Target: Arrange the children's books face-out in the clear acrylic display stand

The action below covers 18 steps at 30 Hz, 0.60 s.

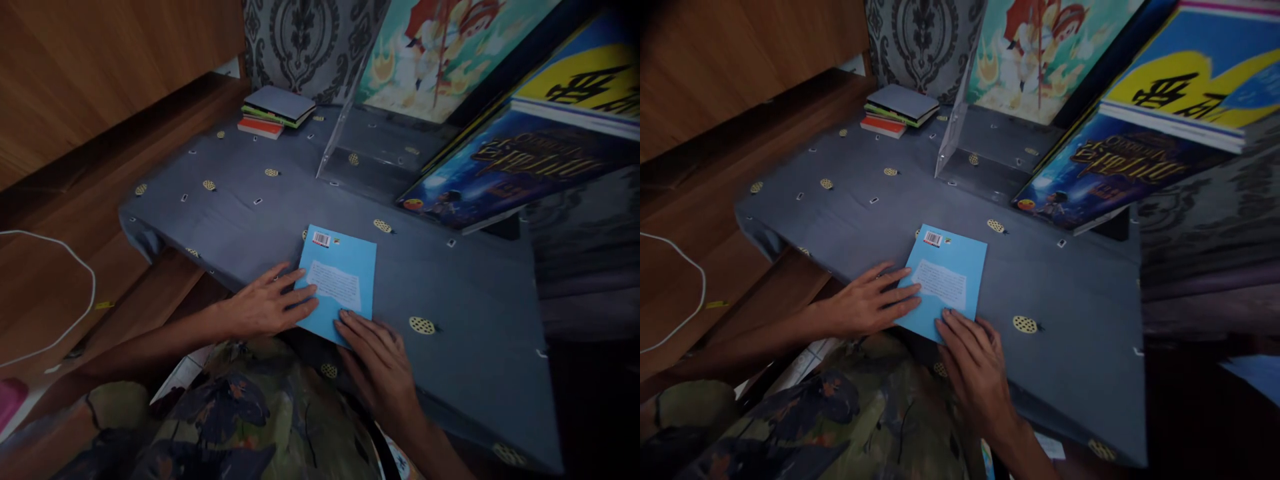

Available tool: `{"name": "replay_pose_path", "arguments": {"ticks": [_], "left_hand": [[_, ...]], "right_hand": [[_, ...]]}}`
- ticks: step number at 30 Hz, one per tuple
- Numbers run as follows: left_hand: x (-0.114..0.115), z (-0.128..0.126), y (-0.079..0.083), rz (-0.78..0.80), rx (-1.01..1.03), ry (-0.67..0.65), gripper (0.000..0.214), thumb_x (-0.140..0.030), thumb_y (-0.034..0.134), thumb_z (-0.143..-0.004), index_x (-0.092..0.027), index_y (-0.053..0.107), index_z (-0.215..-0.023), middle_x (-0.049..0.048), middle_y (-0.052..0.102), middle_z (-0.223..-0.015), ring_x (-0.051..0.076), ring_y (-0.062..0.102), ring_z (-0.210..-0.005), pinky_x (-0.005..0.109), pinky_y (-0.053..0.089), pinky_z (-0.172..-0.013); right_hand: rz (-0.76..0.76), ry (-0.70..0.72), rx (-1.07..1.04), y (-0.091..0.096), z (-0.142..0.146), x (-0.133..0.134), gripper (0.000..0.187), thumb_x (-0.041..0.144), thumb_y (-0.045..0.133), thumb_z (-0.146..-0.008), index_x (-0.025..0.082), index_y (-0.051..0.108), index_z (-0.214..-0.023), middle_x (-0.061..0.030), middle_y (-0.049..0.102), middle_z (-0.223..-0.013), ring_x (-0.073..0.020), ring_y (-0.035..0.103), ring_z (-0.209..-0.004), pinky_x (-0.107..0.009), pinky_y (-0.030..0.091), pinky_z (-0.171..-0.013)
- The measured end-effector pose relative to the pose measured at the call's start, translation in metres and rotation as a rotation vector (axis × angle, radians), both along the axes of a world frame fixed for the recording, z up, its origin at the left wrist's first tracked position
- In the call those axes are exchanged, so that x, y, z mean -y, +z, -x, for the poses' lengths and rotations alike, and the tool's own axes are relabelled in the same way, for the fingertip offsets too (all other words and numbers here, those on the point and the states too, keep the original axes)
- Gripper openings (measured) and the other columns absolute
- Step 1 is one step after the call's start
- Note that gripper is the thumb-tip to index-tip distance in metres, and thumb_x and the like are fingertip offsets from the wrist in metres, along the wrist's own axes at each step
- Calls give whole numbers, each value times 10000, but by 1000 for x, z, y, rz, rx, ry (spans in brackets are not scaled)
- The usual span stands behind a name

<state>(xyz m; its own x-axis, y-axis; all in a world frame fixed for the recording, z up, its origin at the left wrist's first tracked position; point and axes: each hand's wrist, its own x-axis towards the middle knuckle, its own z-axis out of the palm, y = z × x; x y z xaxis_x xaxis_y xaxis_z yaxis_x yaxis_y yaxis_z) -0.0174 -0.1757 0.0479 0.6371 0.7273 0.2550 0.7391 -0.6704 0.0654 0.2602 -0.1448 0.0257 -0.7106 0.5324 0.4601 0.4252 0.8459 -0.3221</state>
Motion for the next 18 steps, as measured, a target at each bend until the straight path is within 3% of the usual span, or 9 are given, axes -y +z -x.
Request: {"name": "replay_pose_path", "arguments": {"ticks": [5, 10, 14, 18], "left_hand": [[-18, 4, 14, -77, 185, -48, 380, -414, 550, -994, -190, 630, -1291, 103, 698, -1303, 281, 560, -1333, 465, 479, -1113], [-38, -3, 22, -119, 481, -97, 381, -427, 613, -958, -156, 654, -1223, 110, 756, -1167, 251, 645, -1212, 420, 536, -1033], [-60, -11, 29, -31, 727, -131, 391, -504, 590, -951, -167, 686, -1124, 92, 770, -1022, 213, 703, -1048, 423, 508, -1035], [-82, -17, 39, 137, 948, -73, 482, -611, 509, -955, -169, 698, -990, 73, 734, -921, 196, 693, -919, 381, 515, -950]], "right_hand": [[55, -17, -116, 8, -13, -14, 509, 162, 571, -972, 268, 516, -1466, -100, 707, -1285, -276, 664, -1184, -451, 542, -955], [128, -30, -200, 9, -22, -39, 465, 206, 506, -986, 300, 550, -1439, -93, 688, -1319, -287, 647, -1225, -500, 542, -1001], [203, -19, -269, 11, -19, -64, 394, 330, 529, -996, 299, 607, -1381, -101, 690, -1314, -300, 638, -1233, -520, 524, -1029], [294, -16, -336, 14, -8, -90, 406, 477, 546, -981, 266, 656, -1310, -118, 700, -1289, -307, 641, -1216, -516, 528, -1023]]}}
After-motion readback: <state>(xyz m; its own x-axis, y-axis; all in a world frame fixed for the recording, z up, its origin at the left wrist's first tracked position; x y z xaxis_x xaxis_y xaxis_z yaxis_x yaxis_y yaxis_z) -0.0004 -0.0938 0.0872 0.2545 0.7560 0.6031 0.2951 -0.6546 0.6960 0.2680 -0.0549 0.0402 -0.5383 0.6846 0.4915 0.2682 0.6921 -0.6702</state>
